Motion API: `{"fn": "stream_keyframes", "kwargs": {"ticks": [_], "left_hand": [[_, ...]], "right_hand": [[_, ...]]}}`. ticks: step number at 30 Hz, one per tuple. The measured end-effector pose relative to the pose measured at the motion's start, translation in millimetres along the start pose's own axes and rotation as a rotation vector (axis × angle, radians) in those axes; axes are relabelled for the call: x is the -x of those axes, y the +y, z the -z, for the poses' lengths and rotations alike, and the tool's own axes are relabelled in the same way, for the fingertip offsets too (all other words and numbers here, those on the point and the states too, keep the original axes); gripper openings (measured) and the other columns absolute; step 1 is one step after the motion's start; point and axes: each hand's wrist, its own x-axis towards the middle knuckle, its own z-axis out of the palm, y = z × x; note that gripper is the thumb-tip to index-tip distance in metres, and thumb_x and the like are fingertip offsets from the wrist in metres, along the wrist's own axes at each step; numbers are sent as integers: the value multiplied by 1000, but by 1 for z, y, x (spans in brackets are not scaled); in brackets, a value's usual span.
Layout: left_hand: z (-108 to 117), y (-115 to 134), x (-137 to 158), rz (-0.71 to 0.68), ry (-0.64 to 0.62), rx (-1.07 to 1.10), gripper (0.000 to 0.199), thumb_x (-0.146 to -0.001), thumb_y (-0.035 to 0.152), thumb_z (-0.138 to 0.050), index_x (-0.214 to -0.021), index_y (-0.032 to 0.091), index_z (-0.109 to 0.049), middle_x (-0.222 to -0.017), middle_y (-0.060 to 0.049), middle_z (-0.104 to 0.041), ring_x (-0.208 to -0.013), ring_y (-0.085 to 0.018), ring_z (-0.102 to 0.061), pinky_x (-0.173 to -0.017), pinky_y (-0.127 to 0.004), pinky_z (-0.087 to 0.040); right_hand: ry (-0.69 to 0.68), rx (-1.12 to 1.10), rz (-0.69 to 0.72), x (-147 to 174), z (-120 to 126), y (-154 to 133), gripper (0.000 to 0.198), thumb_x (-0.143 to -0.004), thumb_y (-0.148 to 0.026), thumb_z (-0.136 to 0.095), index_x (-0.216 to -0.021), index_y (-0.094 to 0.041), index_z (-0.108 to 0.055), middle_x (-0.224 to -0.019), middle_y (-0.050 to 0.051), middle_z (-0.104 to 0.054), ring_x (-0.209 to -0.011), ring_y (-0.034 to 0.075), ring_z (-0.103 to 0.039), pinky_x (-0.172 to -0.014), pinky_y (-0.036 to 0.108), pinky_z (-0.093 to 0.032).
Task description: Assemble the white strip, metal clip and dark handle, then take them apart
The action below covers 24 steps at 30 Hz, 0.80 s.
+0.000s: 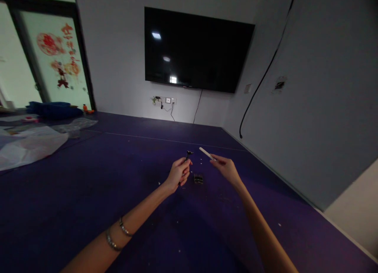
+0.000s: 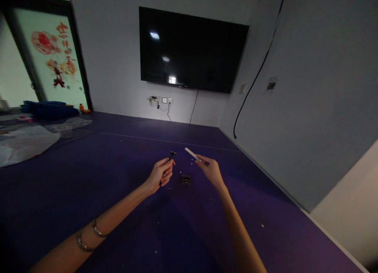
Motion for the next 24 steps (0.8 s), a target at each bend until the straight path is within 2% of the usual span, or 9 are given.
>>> {"fn": "stream_keyframes", "kwargs": {"ticks": [5, 9, 12, 16, 18, 24], "left_hand": [[1, 17, 0, -96, -87, -72, 22, -79, 37, -54, -79, 16, -47, -49, 11, -32, -27, -1, -22, -23, -13, -20], [-3, 20, 2, -115, -130, -110, 21, -80, 37, -53, -79, 16, -47, -49, 11, -33, -27, -1, -23, -23, -13, -21], [-7, 20, 4, -117, -148, -116, 21, -81, 37, -52, -80, 16, -47, -48, 11, -32, -27, -1, -22, -23, -13, -21], [-9, 20, 6, -127, -141, -111, 21, -81, 36, -52, -81, 16, -47, -49, 11, -34, -27, -1, -23, -23, -13, -21], [-10, 20, 6, -131, -136, -105, 20, -80, 36, -52, -80, 17, -47, -49, 10, -35, -27, -1, -23, -23, -13, -21], [-10, 19, 6, -123, -116, -94, 20, -80, 36, -52, -79, 17, -46, -49, 11, -34, -28, -1, -23, -24, -13, -21]], "right_hand": [[112, 107, -60, -2, 7, -4, 43, -75, -38, -55, -110, -14, -63, -77, 7, -70, -56, 15, -62, -53, 24, -45], [89, 264, -107, 3, 8, -6, 32, -80, -35, -47, -97, -16, -67, -78, 7, -70, -51, 13, -62, -51, 21, -43], [53, 410, -154, 13, 1, -10, 27, -80, -33, -48, -86, -18, -69, -75, 7, -70, -53, 14, -63, -51, 20, -41], [-32, 603, -166, 25, -17, -17, 22, -73, -31, -54, -67, -17, -69, -65, 9, -68, -62, 18, -64, -54, 21, -39], [-95, 626, -174, 29, -28, -19, 23, -72, -29, -53, -59, -16, -67, -59, 9, -67, -61, 18, -63, -54, 21, -38], [-391, 433, -302, 31, -62, -13, 27, -71, -21, -46, -48, -14, -59, -49, 7, -62, -43, 12, -56, -45, 18, -38]]}}
